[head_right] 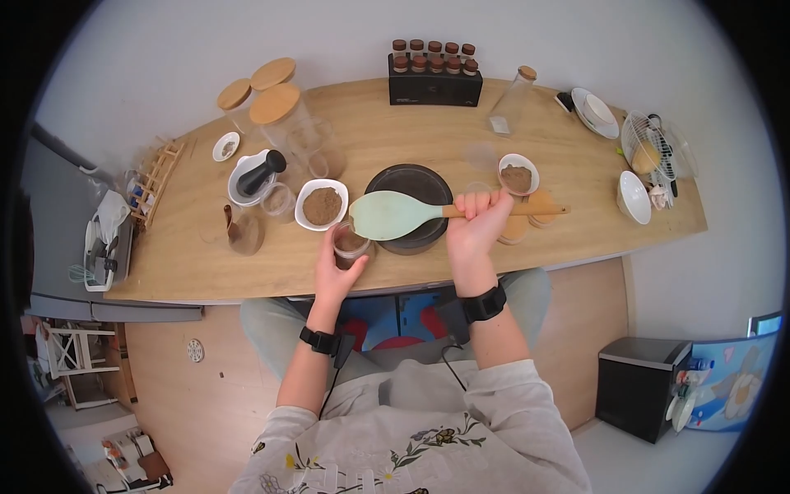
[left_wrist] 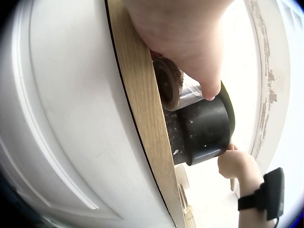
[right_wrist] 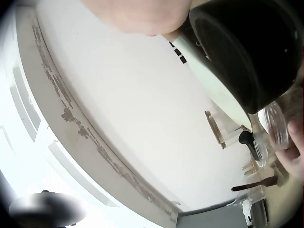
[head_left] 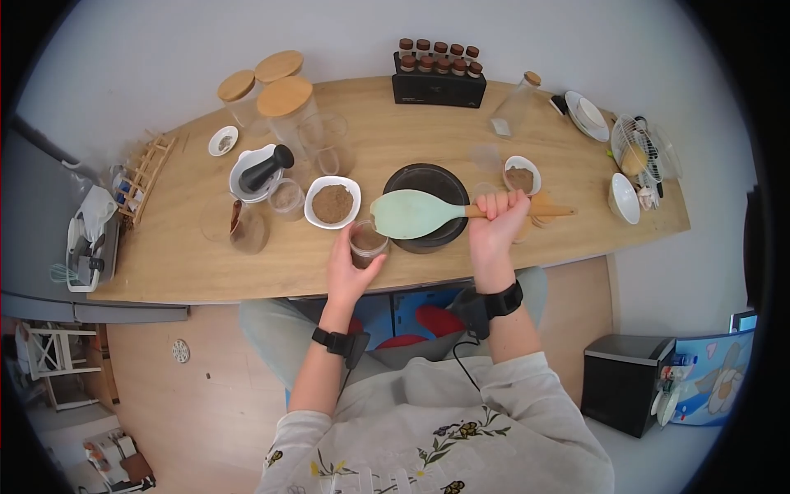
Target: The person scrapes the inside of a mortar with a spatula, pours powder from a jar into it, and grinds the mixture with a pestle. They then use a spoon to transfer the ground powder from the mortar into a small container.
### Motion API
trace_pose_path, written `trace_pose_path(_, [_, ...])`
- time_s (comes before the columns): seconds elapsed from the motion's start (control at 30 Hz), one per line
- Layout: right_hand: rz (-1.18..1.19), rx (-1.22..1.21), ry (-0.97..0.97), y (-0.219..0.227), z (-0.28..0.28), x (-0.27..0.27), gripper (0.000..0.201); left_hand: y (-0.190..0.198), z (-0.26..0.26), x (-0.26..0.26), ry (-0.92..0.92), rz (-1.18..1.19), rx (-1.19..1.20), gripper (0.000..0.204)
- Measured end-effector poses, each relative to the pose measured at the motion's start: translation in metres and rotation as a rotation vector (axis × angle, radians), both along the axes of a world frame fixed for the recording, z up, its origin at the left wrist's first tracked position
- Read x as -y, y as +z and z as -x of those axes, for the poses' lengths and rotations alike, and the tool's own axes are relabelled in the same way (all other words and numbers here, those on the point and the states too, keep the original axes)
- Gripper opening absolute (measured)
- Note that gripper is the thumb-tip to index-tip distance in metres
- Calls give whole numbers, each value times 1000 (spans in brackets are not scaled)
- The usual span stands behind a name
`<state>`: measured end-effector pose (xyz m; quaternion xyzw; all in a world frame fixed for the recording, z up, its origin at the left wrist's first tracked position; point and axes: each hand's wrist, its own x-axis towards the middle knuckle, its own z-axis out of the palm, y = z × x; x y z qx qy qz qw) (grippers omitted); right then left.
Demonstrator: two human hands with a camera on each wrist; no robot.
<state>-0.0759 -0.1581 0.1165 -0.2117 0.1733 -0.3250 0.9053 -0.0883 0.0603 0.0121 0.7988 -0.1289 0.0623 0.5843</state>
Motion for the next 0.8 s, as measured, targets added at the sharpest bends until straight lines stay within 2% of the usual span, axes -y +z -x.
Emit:
trace_pose_path(0.37, [328, 291, 285, 21, 10, -33, 38, 11, 1, 4, 35, 19, 59, 67])
trace_pose_path(0.47, [426, 469, 416, 17, 9, -33, 37, 7, 0, 3, 46, -29, 87, 68])
trace_pose_path(0.67, [554, 590, 584, 22, 13, -43, 36, 3, -1, 2, 42, -76, 105, 69])
trace_pose_path(0.8, [721, 669, 680, 27, 18, -49, 39, 5, 0, 2, 44, -91, 113, 70])
